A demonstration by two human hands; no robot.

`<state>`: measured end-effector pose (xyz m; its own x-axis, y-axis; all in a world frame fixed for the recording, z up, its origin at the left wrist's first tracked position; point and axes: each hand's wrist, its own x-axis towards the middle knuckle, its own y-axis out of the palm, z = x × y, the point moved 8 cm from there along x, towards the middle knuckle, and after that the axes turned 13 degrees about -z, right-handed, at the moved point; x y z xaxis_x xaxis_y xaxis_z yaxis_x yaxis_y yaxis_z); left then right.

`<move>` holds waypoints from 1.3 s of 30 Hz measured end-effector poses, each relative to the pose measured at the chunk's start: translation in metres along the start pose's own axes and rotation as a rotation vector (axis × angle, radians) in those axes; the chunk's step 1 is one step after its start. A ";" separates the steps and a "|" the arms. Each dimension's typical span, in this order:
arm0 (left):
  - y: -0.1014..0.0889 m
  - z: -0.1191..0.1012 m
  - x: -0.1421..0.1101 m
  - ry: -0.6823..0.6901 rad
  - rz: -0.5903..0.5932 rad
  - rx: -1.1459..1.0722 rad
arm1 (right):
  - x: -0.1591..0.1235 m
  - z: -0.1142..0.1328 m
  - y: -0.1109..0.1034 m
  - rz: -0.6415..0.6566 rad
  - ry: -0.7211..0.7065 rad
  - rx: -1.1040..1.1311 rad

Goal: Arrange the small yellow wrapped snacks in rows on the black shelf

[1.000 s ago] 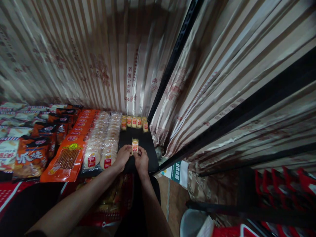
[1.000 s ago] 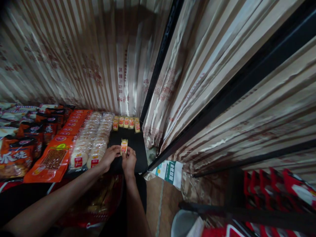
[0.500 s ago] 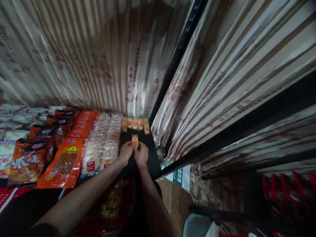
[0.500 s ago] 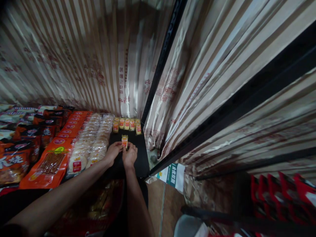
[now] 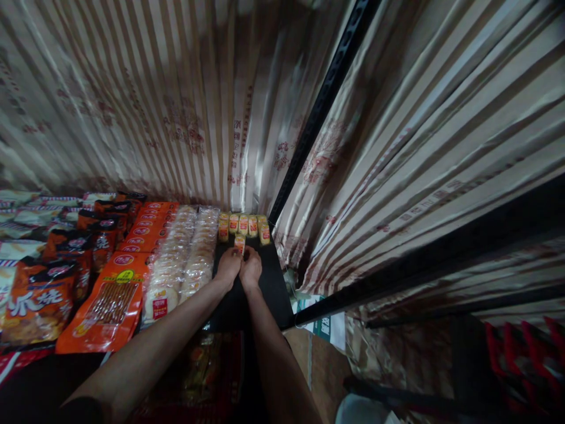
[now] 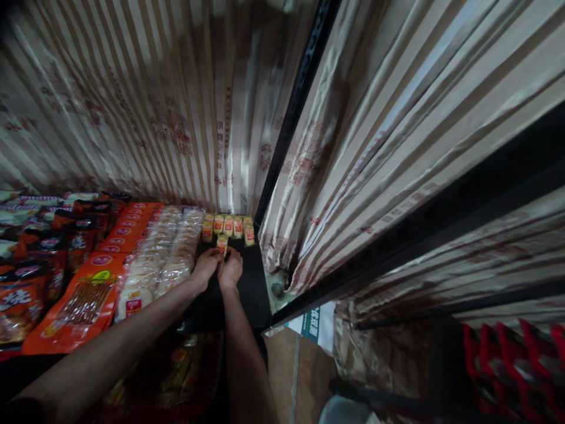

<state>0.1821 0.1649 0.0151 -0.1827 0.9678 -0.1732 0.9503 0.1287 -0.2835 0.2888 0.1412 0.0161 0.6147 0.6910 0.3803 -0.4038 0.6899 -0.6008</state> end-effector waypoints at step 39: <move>0.009 -0.021 0.037 0.031 -0.005 0.108 | 0.045 0.009 0.044 0.028 0.026 0.116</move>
<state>0.1892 0.2059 0.0258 -0.1780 0.9736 -0.1426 0.9165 0.1112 -0.3843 0.2925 0.2048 0.0131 0.6188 0.7058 0.3448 -0.4959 0.6914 -0.5253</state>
